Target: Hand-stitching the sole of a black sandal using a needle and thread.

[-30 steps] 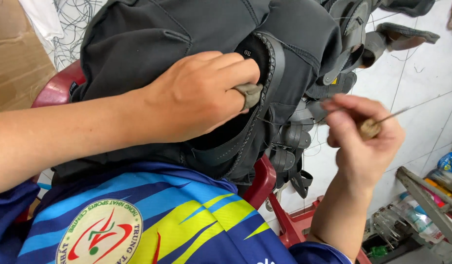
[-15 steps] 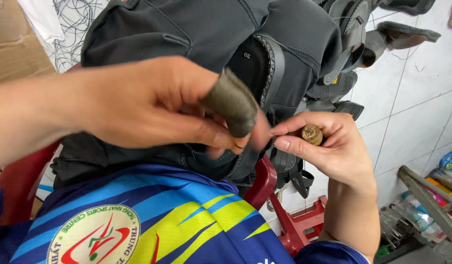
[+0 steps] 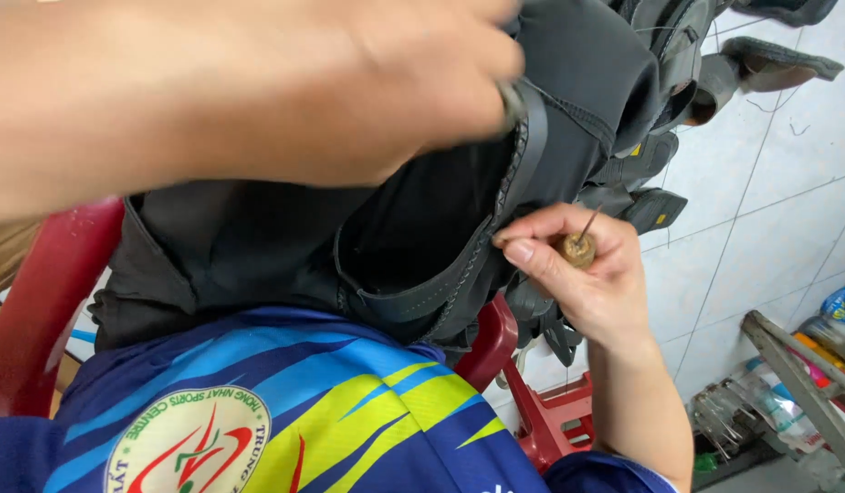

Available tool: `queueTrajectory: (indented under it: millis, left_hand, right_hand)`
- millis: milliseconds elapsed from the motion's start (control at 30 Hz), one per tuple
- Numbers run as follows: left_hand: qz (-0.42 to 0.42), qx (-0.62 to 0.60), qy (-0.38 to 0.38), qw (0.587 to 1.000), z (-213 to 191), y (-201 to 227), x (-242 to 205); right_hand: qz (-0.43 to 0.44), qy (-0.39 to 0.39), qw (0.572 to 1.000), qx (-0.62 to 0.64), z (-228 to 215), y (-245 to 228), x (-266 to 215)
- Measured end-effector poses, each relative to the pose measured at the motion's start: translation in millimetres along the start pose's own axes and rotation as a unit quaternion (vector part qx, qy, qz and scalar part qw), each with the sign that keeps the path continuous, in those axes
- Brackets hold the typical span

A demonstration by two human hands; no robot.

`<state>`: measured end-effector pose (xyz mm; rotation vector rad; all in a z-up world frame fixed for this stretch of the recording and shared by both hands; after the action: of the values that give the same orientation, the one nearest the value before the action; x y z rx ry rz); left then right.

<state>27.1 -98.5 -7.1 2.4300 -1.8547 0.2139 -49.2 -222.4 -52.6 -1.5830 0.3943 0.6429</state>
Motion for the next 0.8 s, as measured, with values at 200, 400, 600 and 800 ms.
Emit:
queueTrajectory:
  millis: [200, 400, 600, 800]
  left_hand:
    - [-0.101, -0.198, -0.083, 0.972, 26, 16, -24]
    - [-0.219, -0.427, -0.162, 0.862, 30, 75, -46]
    - [-0.216, -0.469, -0.081, 0.853, 30, 90, -31]
    - [-0.169, -0.434, -0.014, 0.885, 22, 106, -7]
  right_hand:
    - [-0.222, -0.148, 0.915, -0.301, 9, -51, -37]
    - [-0.202, -0.141, 0.849, -0.467, 29, -53, -34]
    - [-0.195, -0.145, 0.812, -0.531, 30, -55, -33]
    - [-0.157, -0.092, 0.671, -0.719, 43, -62, -37]
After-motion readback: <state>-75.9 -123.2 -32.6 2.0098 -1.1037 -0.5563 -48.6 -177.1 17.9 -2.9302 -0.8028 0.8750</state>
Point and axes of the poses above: each hand's wrist, its own x-axis towards the middle knuckle, its own z-axis out of the palm, y = z × x, the point moved 10 cm from there along x, towards the middle knuckle, and after that the axes turned 13 degrees about x, right-handed, at the moved point
